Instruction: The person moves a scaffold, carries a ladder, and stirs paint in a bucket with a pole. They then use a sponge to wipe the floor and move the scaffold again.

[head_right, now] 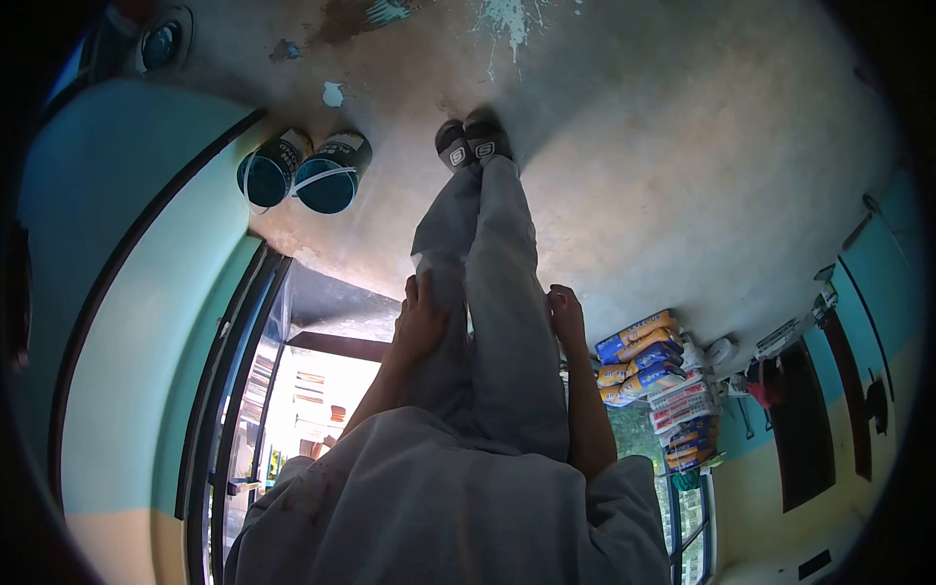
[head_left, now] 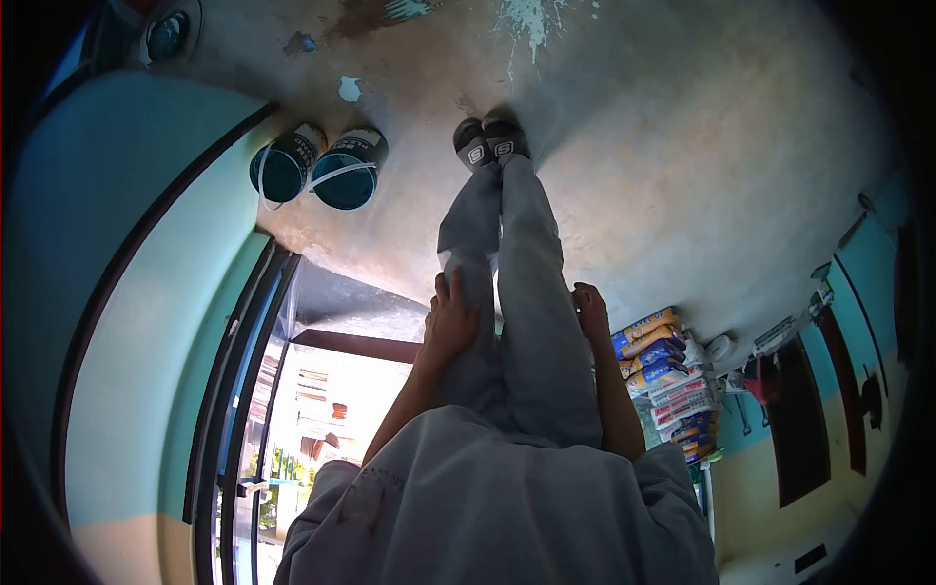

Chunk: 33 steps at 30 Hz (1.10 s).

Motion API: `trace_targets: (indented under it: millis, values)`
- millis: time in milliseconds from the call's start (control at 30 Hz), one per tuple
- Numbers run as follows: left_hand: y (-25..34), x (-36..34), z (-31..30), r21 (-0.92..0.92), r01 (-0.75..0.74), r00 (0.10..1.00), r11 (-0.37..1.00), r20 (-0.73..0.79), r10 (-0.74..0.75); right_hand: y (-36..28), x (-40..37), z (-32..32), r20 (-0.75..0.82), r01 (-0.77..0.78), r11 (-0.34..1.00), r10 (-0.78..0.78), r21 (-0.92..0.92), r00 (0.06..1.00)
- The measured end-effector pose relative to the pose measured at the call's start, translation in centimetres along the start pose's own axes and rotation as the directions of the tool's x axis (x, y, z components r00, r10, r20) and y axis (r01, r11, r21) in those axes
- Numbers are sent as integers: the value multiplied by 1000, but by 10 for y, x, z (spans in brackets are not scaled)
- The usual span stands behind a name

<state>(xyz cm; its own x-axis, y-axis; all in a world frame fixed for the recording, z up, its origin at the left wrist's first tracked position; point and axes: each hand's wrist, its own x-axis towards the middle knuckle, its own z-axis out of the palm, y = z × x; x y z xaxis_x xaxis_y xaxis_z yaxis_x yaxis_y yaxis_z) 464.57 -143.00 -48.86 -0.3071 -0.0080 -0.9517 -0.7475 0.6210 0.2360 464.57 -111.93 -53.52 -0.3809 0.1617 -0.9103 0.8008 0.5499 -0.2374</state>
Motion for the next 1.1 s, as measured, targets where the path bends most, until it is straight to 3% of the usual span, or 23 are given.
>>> trace_targets:
  millis: [133,233,367,500,600,667,767,833,967,1067,1100]
  values:
    - [4,5,-5,-9,-4,999,1000,-33,4,16,-4,-1,-10,9,1000,-9,0,1000]
    - [8,2,-10,5,-10,999,1000,-53,10,15,5,-6,112,-4,996,-6,87,994]
    - [9,6,-15,-8,-28,996,1000,-88,27,-42,3,-9,80,-130,955,112,265,990]
    - [12,8,-13,-3,-5,998,1000,-61,5,-48,7,-12,13,-63,967,62,247,998]
    - [7,9,-4,16,0,999,1000,-34,0,-15,10,-11,4,-31,980,31,197,1000]
    - [2,7,4,-10,-38,999,999,-26,38,-10,-2,-16,28,-108,970,104,220,994]
    - [10,3,23,50,67,997,997,33,-69,19,-10,-23,-7,-120,966,125,227,992]
    - [-2,6,37,-1,-11,1000,1000,-13,11,55,-15,-23,-29,-133,946,148,297,989]
    - [-6,7,36,-96,-63,998,993,6,64,89,-10,-43,-22,-64,965,72,256,997]
    - [-8,10,51,-125,-142,989,982,7,144,107,-3,-56,-107,-24,999,28,42,994]
    - [-6,10,54,-118,-130,991,984,5,132,132,-2,-66,-100,356,888,-399,-292,912]
